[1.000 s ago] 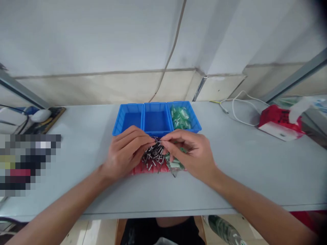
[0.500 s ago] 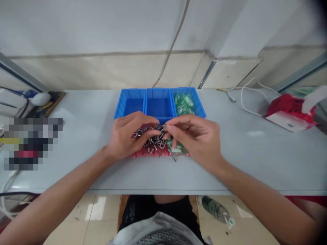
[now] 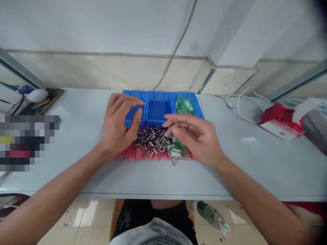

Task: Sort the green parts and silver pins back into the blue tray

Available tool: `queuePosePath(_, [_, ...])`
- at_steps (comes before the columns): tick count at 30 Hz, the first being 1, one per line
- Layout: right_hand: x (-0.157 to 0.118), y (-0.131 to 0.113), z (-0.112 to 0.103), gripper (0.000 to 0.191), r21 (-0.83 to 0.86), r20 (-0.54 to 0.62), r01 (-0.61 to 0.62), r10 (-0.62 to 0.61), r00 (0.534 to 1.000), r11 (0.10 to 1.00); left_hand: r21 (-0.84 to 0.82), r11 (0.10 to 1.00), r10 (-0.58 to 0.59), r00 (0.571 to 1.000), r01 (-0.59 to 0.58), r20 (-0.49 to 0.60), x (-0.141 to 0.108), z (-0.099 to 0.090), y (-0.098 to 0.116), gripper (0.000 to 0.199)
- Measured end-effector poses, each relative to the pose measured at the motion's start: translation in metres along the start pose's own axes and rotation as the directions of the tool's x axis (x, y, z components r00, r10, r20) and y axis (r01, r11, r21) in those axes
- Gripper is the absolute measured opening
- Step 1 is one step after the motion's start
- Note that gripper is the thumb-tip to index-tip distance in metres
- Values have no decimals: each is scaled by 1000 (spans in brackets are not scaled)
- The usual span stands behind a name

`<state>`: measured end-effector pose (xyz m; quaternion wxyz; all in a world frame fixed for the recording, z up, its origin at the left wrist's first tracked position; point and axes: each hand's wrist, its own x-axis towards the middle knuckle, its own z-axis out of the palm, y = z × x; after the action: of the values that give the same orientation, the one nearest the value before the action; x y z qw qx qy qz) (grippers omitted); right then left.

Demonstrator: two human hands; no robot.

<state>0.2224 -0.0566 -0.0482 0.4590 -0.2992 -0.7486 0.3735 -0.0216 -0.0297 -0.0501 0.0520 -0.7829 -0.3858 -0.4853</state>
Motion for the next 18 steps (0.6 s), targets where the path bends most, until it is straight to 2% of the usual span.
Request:
queuePosePath(1, [0,-2,-4,28,-156,57,96,-88,994,983,7,1000,-1,1000,1,6,0,0,-1,16])
queuePosePath(3, [-1,-5,-15,24,-397,155,251,-205,966,883,10,1000,2,1000,-2,27,1,1,-1,15])
queuePosePath(5, [-2,-7,-28,22,-517,194,303,-235,952,801,13,1000,12,999,-13,47,1,1,-1,15])
queuePosePath(9, [-4,-6,-49,31,-648,334,359,-173,926,671,14,998,57,996,-58,75,1,3,1,17])
queuePosePath(12, [-8,-3,-46,35,-739,449,460,-150,881,492,2,996,85,994,-85,72,0,5,2,17])
queuePosePath(14, [-11,-1,-40,31,-783,467,482,-139,873,393,-3,996,88,994,-89,70,-1,6,2,16])
queuePosePath(16, [-12,1,-36,27,-815,434,448,-127,892,367,-10,997,81,994,-80,73,-2,6,3,16])
queuePosePath(18, [-11,2,-37,25,-823,391,409,-130,911,394,-20,997,75,994,-74,80,-2,6,3,17])
